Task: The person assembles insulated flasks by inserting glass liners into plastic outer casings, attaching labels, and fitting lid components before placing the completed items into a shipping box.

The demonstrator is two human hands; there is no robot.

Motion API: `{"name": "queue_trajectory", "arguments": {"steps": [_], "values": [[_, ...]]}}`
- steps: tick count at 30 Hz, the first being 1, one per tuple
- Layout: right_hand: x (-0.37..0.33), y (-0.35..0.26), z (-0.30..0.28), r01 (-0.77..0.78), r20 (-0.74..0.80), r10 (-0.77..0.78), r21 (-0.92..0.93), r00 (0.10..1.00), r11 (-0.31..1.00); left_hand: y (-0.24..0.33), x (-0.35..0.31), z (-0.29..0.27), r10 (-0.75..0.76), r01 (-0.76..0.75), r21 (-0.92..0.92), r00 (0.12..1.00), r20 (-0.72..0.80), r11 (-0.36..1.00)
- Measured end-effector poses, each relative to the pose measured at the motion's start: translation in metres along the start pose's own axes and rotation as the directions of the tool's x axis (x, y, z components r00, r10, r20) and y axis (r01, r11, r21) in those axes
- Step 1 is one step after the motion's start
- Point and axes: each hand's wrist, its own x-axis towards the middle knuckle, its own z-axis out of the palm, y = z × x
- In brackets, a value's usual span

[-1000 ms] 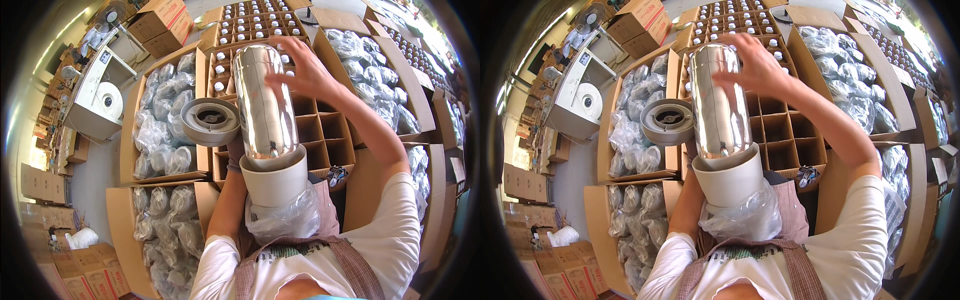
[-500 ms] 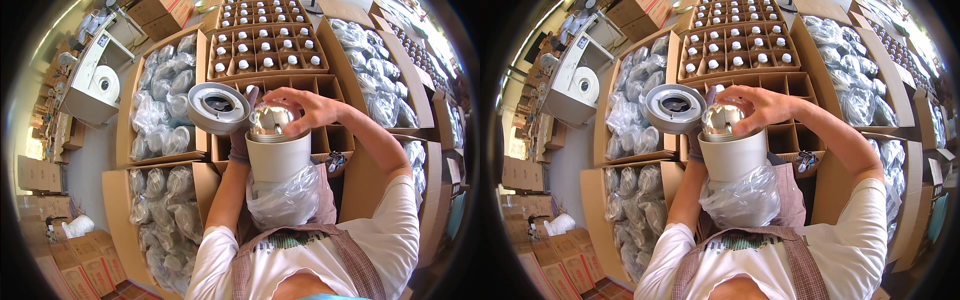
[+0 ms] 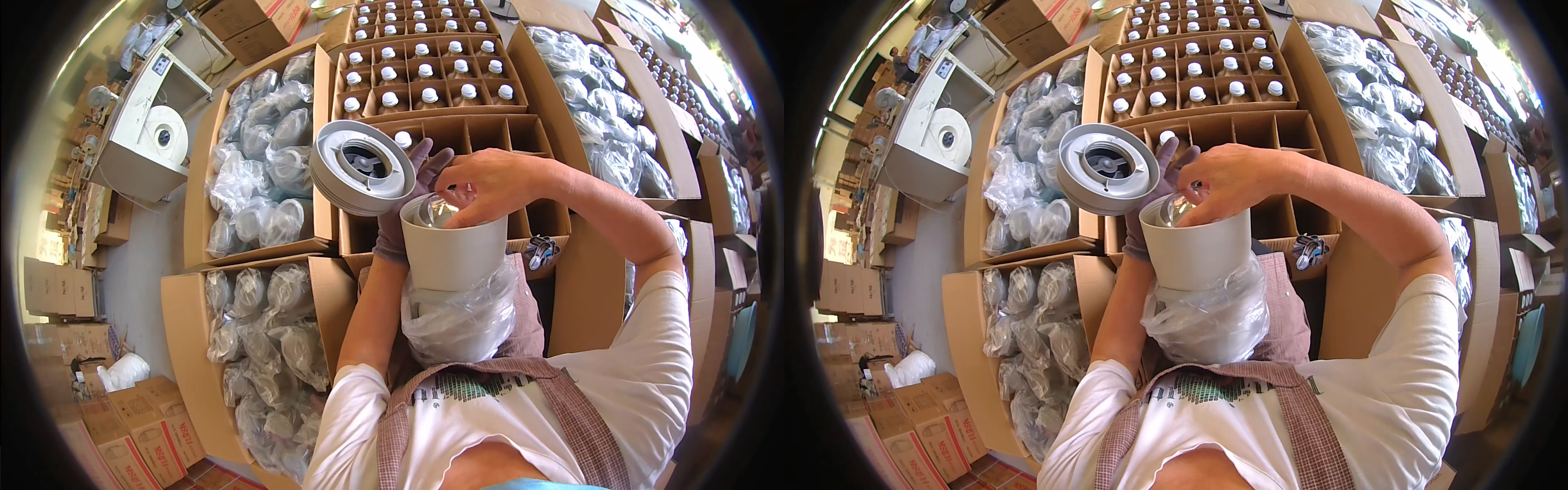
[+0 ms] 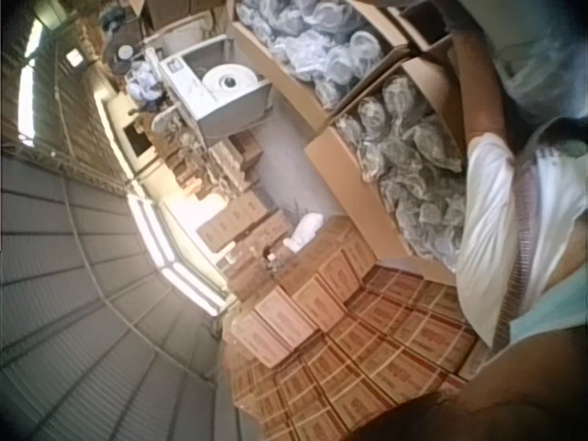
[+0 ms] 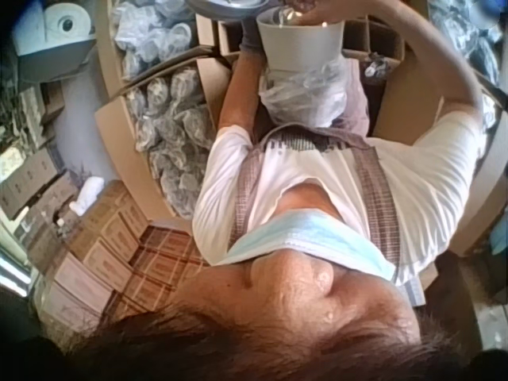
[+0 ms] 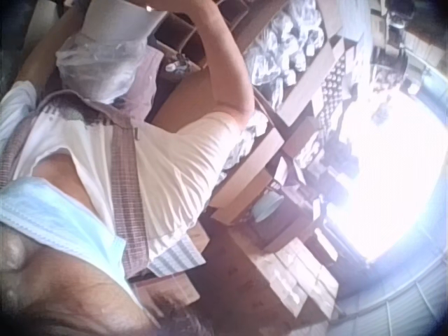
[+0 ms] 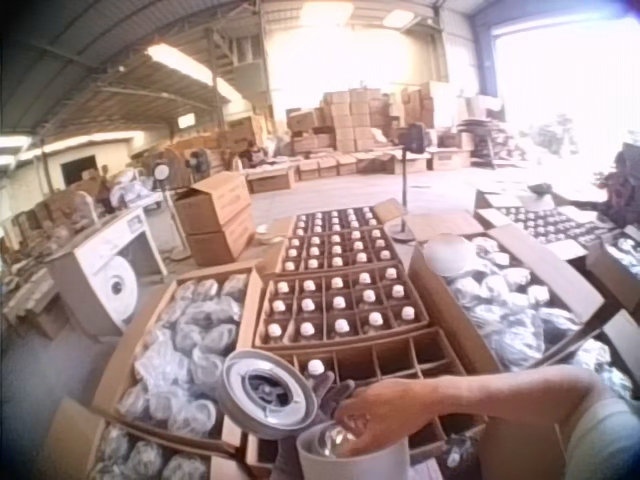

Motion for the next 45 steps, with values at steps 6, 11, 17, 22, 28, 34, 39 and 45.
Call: {"name": "queue_trajectory", "arguments": {"steps": [6,11,17,22,28,34,39,45], "values": [[-0.007,0.013,0.009,0.339,-0.092,-0.33,0.107,0.94,0.935,-0.007,-0.008,-0.011,-0.093,0.111,-0.193,0.991,0.099,0.975],[-0.005,0.003,0.005,0.265,0.011,-0.266,0.043,0.964,0.963,-0.018,-0.005,-0.027,-0.035,0.043,-0.052,0.988,0.151,0.998],[-0.006,-0.006,0.016,0.265,-0.031,-0.266,-0.022,0.963,0.964,-0.019,-0.011,-0.021,-0.071,0.141,-0.349,0.976,0.204,0.927],[-0.009,-0.027,0.023,0.246,-0.097,-0.261,-0.145,0.96,0.958,-0.02,-0.01,-0.038,-0.077,0.078,-0.106,0.997,0.019,0.991],[-0.002,-0.026,0.034,0.135,-0.084,-0.149,-0.146,0.985,0.98,-0.019,-0.009,-0.032,-0.047,0.043,-0.023,0.975,-0.215,0.999],[0.0,-0.019,0.031,0.14,-0.232,-0.123,0.059,0.965,0.988,0.024,0.009,-0.072,0.257,-0.178,0.206,0.845,-0.47,0.962],[0.008,-0.032,0.032,-0.048,-0.807,-0.101,-0.158,0.582,0.986,0.049,0.017,0.025,0.47,-0.183,0.557,0.771,-0.43,0.81],[0.03,-0.016,0.011,-0.055,-0.851,-0.129,-0.182,0.509,0.982,0.075,0.016,0.071,0.392,-0.142,0.699,0.896,-0.21,0.701]]}}
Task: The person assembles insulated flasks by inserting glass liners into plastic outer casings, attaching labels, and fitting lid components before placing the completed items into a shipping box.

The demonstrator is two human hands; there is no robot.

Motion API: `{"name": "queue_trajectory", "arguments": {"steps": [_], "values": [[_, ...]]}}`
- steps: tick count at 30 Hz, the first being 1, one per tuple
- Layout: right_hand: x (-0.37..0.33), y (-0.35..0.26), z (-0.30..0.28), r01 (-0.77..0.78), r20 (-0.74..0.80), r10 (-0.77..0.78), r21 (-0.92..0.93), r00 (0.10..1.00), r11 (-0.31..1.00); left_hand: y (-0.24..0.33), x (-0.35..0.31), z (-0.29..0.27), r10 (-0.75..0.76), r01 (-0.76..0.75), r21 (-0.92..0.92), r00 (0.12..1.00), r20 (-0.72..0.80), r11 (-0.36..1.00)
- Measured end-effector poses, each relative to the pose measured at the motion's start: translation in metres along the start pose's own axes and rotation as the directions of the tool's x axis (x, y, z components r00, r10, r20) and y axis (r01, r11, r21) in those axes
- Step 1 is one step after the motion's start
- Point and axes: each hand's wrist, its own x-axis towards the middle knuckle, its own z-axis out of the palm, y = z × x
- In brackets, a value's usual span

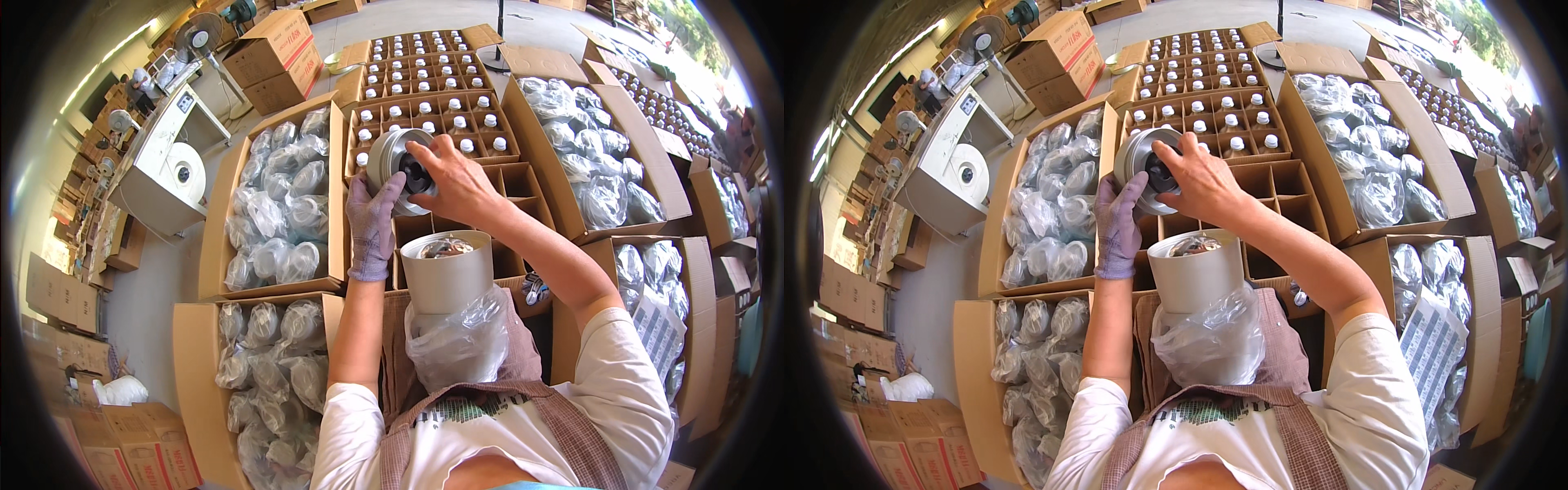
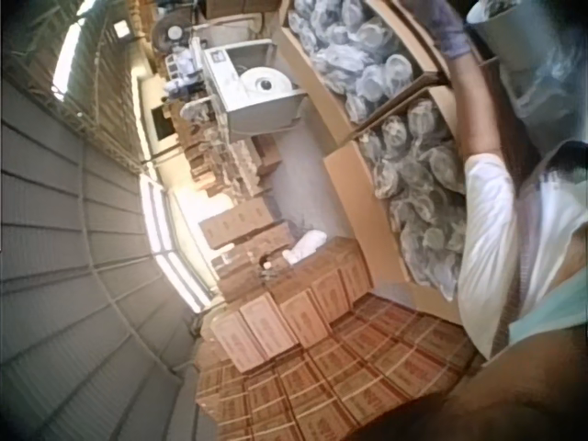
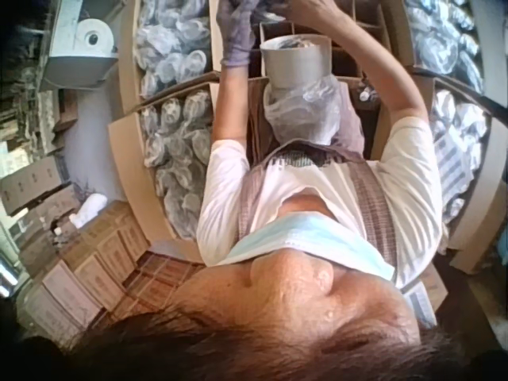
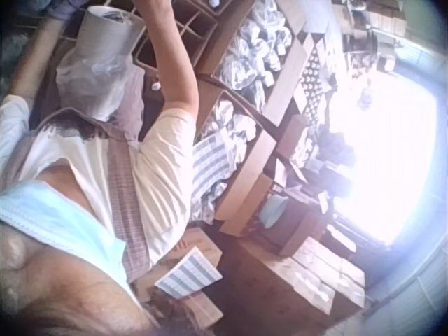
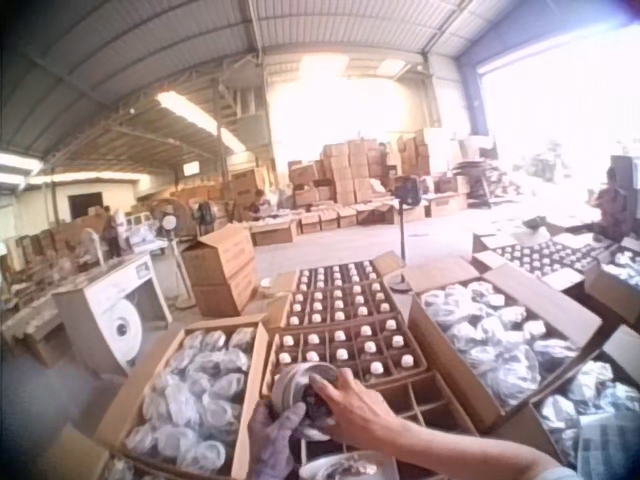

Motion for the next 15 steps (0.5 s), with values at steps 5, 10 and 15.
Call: {"name": "queue_trajectory", "arguments": {"steps": [5,10,15], "values": [[0.011,0.014,0.005,-0.078,-0.106,0.133,0.417,0.985,0.906,0.013,-0.001,0.016,0.135,-0.135,-0.008,0.985,0.106,0.991],[0.015,0.047,0.025,-0.346,0.357,-0.027,0.881,0.934,-0.322,-0.008,0.018,0.001,0.418,-0.505,0.106,0.799,0.433,0.856],[0.003,0.036,0.041,0.015,-0.214,0.073,0.383,0.974,0.924,0.012,0.018,-0.007,-0.17,0.186,-0.024,0.938,0.303,0.982]]}}
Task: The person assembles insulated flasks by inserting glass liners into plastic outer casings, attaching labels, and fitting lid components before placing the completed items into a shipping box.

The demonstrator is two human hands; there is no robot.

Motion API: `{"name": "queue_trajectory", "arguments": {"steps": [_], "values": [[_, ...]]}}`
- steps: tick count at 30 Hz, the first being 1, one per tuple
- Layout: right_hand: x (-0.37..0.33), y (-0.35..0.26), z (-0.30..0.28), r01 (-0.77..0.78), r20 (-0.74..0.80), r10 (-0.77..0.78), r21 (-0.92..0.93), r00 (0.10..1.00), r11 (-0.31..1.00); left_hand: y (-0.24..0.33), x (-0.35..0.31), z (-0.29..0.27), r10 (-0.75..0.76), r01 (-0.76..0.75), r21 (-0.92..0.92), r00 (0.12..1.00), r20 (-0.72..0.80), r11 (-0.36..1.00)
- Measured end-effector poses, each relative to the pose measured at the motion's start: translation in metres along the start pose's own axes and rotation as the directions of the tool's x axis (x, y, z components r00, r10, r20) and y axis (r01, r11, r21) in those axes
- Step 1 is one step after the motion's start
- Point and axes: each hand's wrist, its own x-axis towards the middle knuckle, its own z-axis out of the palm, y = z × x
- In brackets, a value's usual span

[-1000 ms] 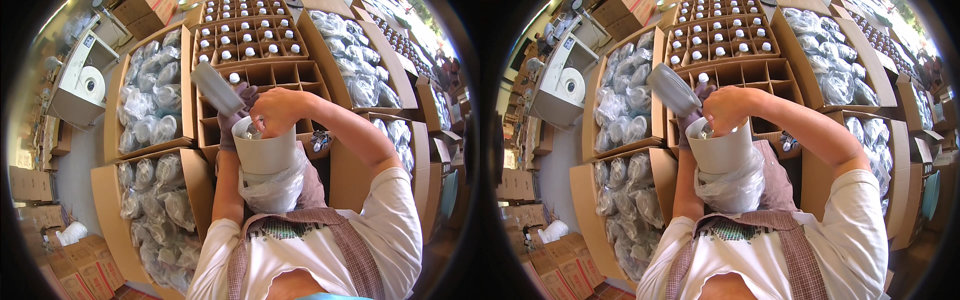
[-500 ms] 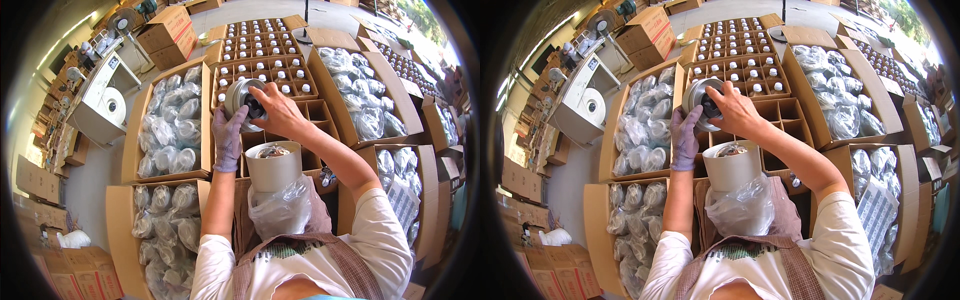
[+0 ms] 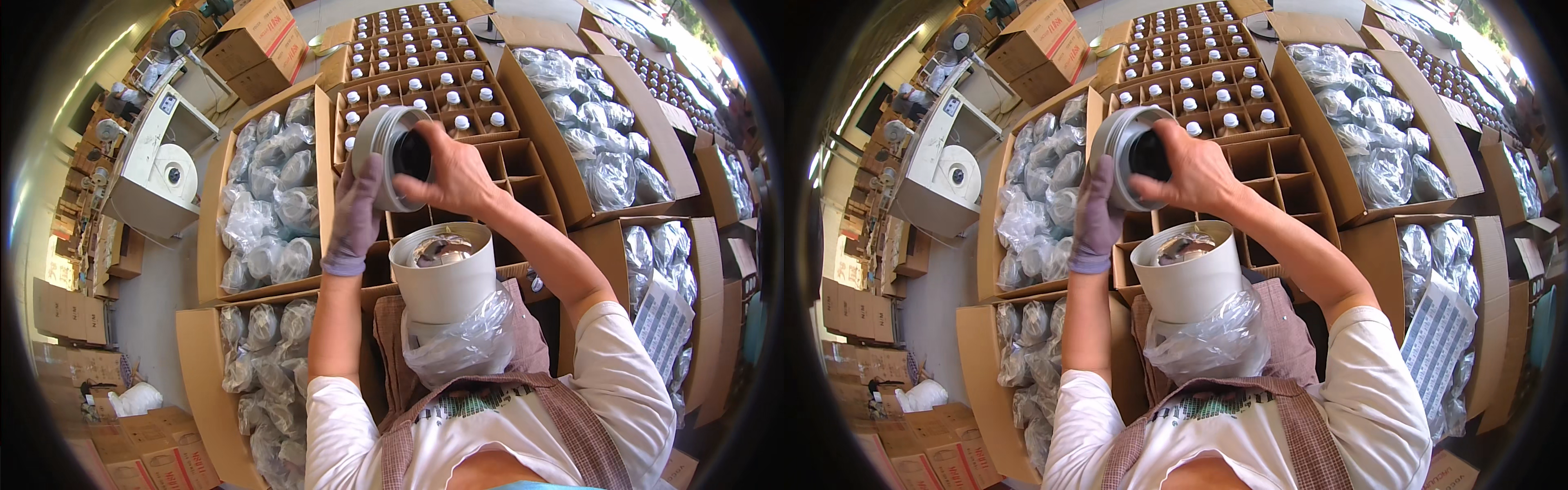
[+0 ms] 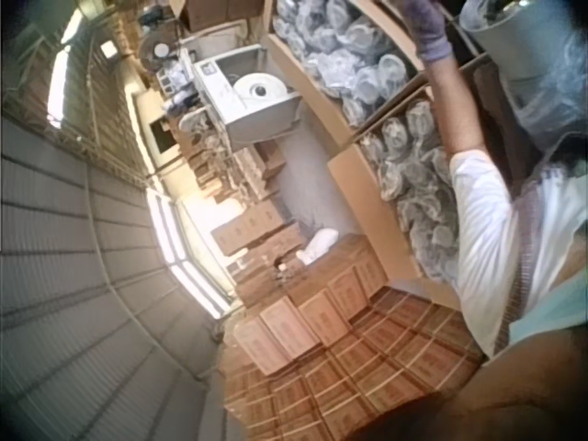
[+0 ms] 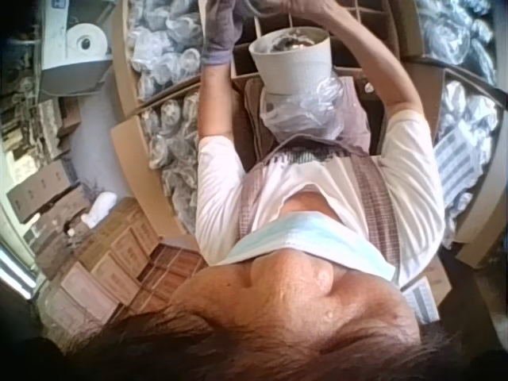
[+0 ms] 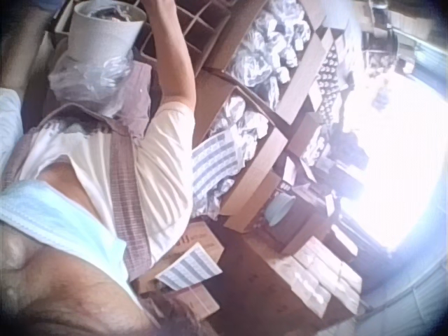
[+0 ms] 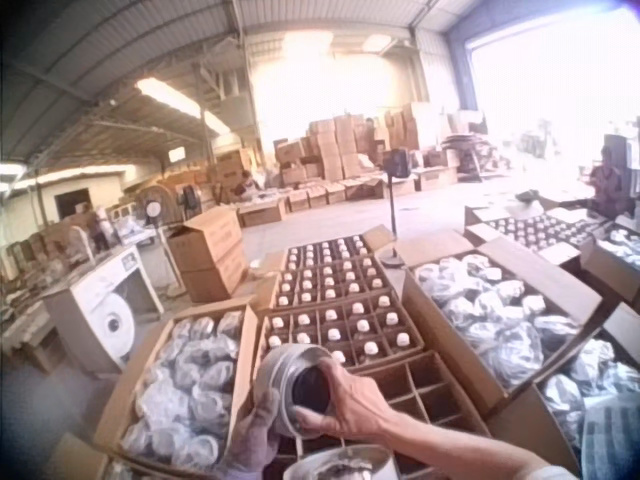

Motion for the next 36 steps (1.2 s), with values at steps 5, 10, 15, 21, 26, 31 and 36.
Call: {"name": "queue_trajectory", "arguments": {"steps": [5,10,15,21,26,31,36], "values": [[0.003,0.026,-0.009,-0.692,0.541,0.458,0.667,0.705,0.277,-0.029,0.013,-0.01,0.319,-0.439,0.35,0.881,0.35,0.828],[0.001,0.006,-0.002,-0.195,0.125,0.188,0.049,0.974,0.98,-0.046,0.013,-0.022,0.074,-0.069,-0.096,0.996,0.048,0.993],[0.002,0.003,-0.01,-0.059,0.116,0.082,-0.192,0.99,0.98,-0.039,0.019,-0.01,0.091,-0.096,-0.066,0.993,-0.078,0.993],[0.008,0.019,0.013,-0.538,0.392,0.449,0.8,0.803,0.266,-0.036,0.033,0.016,0.602,-0.599,0.748,0.719,0.346,0.286],[0.002,0.027,0.003,-0.329,0.053,0.345,0.47,0.937,0.819,-0.021,0.024,0.0,0.248,-0.253,0.016,0.958,0.144,0.967],[0.001,0.033,0.023,-0.414,0.144,0.443,0.678,0.885,0.607,-0.033,0.025,0.012,0.309,-0.337,0.375,0.941,0.135,0.863],[0.006,0.01,-0.006,-0.549,0.418,0.493,0.821,0.763,0.154,-0.019,0.026,0.018,0.441,-0.532,0.545,0.846,0.3,0.648]]}}
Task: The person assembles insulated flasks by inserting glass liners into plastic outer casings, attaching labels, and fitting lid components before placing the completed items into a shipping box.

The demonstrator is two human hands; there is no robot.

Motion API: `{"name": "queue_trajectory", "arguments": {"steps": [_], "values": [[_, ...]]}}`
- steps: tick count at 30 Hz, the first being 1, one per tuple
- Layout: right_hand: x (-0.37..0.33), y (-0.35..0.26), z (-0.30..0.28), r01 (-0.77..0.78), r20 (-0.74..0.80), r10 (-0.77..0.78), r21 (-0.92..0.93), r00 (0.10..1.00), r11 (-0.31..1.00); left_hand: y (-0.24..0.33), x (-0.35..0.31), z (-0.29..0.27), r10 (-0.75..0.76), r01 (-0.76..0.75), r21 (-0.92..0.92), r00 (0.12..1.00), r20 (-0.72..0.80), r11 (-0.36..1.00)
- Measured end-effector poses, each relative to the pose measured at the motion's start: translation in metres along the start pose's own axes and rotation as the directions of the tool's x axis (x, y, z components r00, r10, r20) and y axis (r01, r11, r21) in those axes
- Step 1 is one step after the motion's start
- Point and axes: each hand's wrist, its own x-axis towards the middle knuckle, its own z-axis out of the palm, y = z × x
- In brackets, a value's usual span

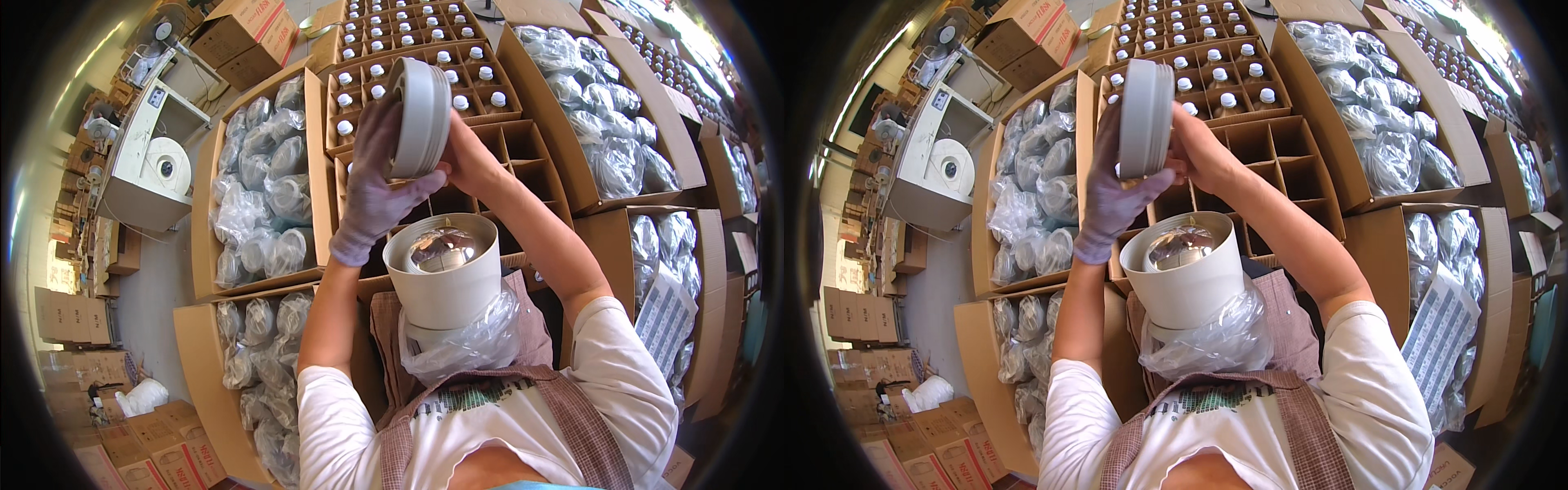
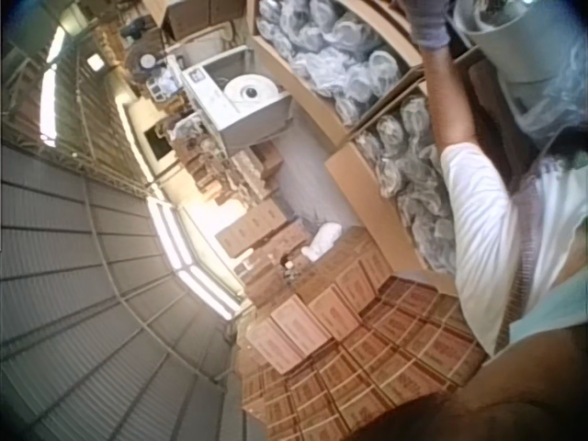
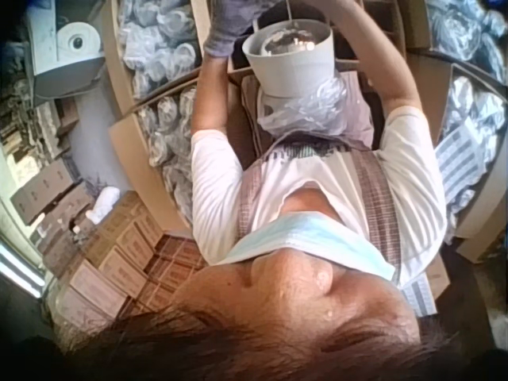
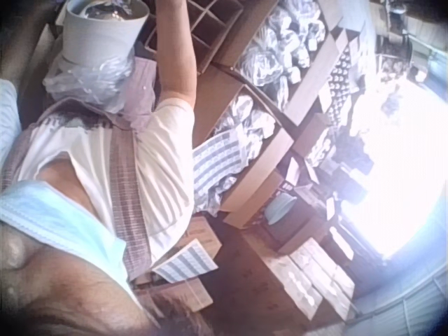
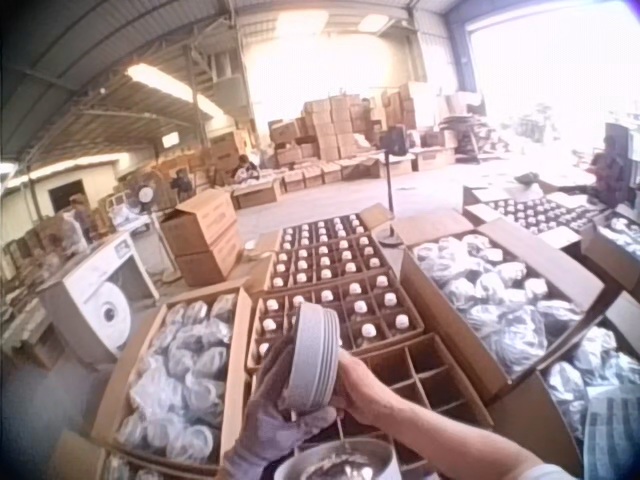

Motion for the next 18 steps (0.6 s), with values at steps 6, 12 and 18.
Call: {"name": "queue_trajectory", "arguments": {"steps": [6,12,18], "values": [[-0.001,0.02,-0.002,0.416,0.093,-0.511,-0.711,0.854,0.567,0.02,-0.009,0.012,-0.396,0.353,-0.355,0.916,-0.054,0.865],[-0.025,-0.002,0.011,-0.19,-0.06,0.186,-0.075,0.981,0.979,0.004,-0.003,0.005,0.088,-0.088,0.306,0.996,0.015,0.948],[-0.031,0.012,-0.065,-0.022,-0.032,0.009,-0.413,0.999,0.911,-0.019,-0.047,-0.046,-0.351,0.354,-0.631,0.927,0.136,0.69]]}}
